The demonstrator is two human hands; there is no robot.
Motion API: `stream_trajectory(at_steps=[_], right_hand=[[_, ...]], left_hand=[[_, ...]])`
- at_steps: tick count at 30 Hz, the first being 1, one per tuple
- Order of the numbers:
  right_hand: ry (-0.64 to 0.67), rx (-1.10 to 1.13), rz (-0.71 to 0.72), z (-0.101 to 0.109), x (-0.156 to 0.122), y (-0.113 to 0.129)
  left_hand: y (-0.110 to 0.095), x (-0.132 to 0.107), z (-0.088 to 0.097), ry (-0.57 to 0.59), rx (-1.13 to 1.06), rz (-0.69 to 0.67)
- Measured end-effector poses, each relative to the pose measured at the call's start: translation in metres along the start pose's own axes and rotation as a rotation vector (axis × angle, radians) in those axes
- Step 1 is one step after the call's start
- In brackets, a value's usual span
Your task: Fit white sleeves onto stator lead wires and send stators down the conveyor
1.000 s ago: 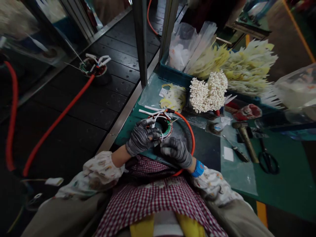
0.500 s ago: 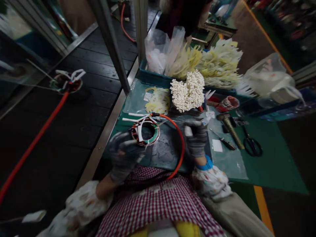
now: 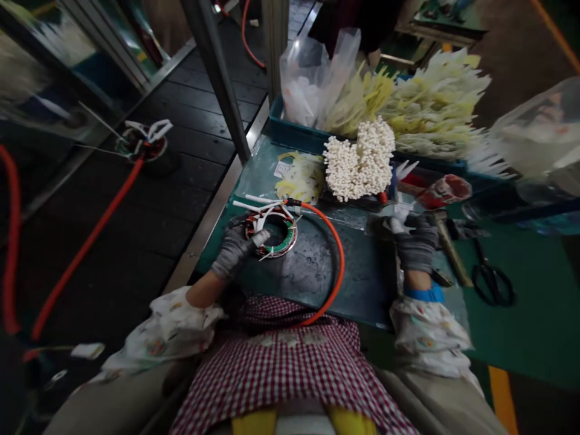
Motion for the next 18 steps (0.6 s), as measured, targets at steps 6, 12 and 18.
stream_trajectory(at_steps=[6, 12, 18], right_hand=[[0.336, 0.197, 0.280, -0.008, -0.112, 0.106], [0.604, 0.333, 0.394, -0.060, -0.209, 0.145], [0.627, 0.264, 0.542, -0.054, -0.222, 0.133]], left_hand=[[-0.002, 0.005, 0.001, -0.072, 0.038, -0.068], [0.000, -0.032, 0.002, -0.065, 0.212, -0.315], [-0.001, -0.081, -0.002, -0.023, 0.392, -0.421]])
Point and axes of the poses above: each hand's wrist, its own x-axis towards the middle knuckle, its own z-axis out of the back of the hand, y = z × x, the point moved 9 cm from there along x, towards the middle knuckle, and after that the axes turned 7 degrees about -x, right-handed, at the moved point
